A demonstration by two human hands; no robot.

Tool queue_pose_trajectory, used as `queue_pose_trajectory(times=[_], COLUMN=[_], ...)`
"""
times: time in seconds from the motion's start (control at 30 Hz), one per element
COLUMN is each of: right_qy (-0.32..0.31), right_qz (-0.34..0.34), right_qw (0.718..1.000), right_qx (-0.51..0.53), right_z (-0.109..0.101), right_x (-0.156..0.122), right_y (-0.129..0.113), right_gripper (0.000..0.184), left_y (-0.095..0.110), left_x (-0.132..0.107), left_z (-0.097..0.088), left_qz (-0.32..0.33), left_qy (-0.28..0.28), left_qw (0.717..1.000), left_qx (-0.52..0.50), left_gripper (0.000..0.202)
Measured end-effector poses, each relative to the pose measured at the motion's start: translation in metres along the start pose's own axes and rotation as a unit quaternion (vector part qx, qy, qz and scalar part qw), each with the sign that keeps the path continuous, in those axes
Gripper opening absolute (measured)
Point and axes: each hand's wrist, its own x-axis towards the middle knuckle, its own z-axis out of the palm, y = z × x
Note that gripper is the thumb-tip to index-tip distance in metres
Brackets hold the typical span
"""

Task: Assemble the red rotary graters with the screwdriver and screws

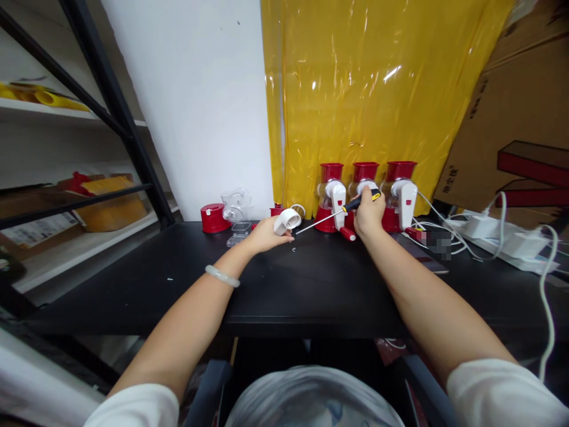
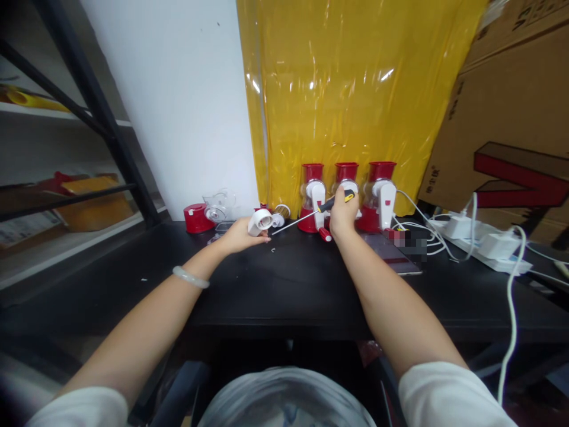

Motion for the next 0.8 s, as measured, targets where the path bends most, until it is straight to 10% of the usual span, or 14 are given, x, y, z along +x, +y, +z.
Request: queue_pose_trajectory(times=[0.8], right_qy=[-0.097], right_qz=[0.036], right_qw=[0.994], right_qx=[-0.042], right_z=[-0.0071], right_x=[-0.0002], right_y=[-0.0071], right_gripper=[0.046], left_y=[-0.0074], left_x=[0.0022], left_z=[-0.0052], left_qz=[-0.024], left_qy=[0.02], left_qw=[0.999], left_qx=[-0.033], left_gripper=[0.027])
